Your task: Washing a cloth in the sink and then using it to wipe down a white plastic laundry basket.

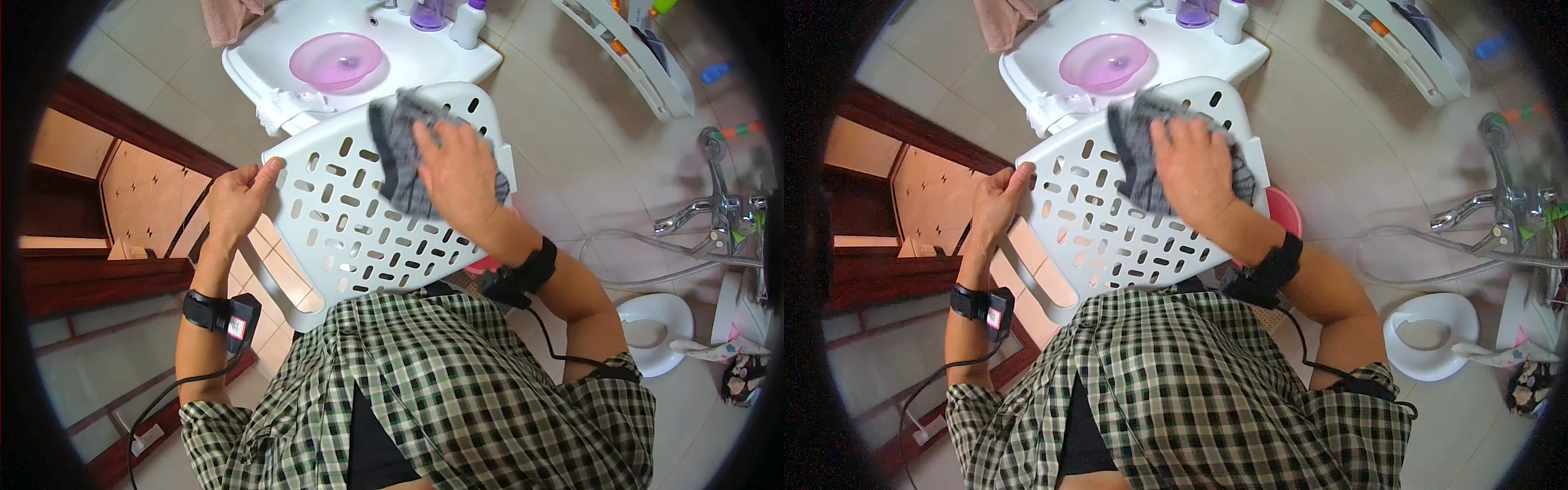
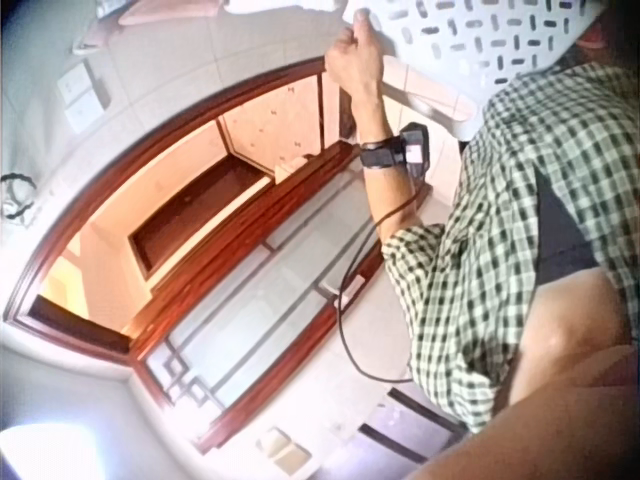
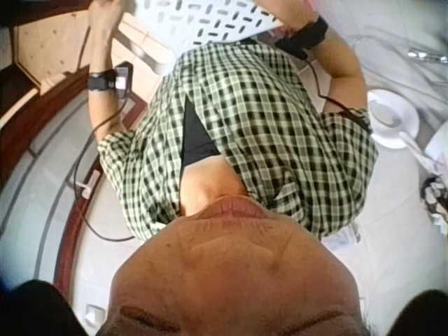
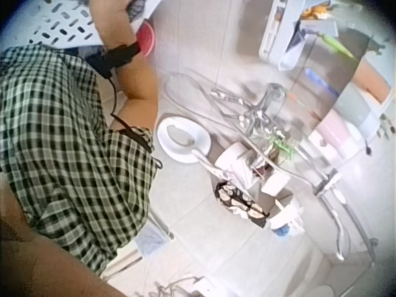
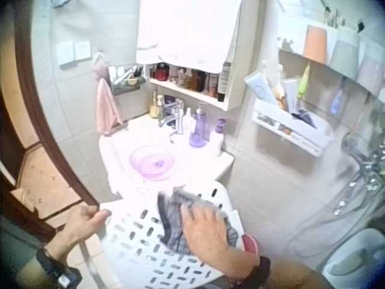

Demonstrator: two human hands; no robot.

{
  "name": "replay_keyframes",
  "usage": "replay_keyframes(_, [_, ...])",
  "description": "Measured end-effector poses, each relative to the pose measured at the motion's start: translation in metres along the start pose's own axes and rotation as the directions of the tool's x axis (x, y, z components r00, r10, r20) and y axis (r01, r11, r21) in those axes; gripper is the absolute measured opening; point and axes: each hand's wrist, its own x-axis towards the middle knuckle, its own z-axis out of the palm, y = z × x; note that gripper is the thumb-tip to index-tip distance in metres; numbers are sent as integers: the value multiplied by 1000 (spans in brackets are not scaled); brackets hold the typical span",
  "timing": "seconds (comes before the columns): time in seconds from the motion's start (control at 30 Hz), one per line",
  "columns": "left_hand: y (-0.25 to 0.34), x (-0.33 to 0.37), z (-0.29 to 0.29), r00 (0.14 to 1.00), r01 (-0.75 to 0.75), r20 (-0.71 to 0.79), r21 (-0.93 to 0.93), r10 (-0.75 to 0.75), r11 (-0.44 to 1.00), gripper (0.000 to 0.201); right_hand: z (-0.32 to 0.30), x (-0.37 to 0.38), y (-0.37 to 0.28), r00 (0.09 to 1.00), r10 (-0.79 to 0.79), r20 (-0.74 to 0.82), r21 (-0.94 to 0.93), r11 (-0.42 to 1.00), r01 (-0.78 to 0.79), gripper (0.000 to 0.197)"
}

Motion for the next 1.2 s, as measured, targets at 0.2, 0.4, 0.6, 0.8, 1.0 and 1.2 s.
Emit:
replay_keyframes(0.2, [2,4,-6,999,29,21,-70,-28,997,55,-11,14,13,992,-125,14,90,988,123,34])
replay_keyframes(0.4, [-8,5,-4,1000,17,21,-55,-16,998,55,2,20,0,994,-108,28,70,992,106,34])
replay_keyframes(0.6, [-29,12,-2,999,31,44,-38,-29,999,57,22,-18,-72,865,-498,57,326,829,455,34])
replay_keyframes(0.8, [-36,17,-1,995,67,80,-94,-59,993,57,19,10,-56,710,-667,227,405,728,554,33])
replay_keyframes(1.0, [-32,19,8,1000,17,11,-232,-15,973,51,12,55,22,996,-95,5,52,994,94,42])
replay_keyframes(1.2, [6,15,-6,999,-18,-52,-225,6,974,51,-6,38,5,991,30,131,24,999,-33,49])
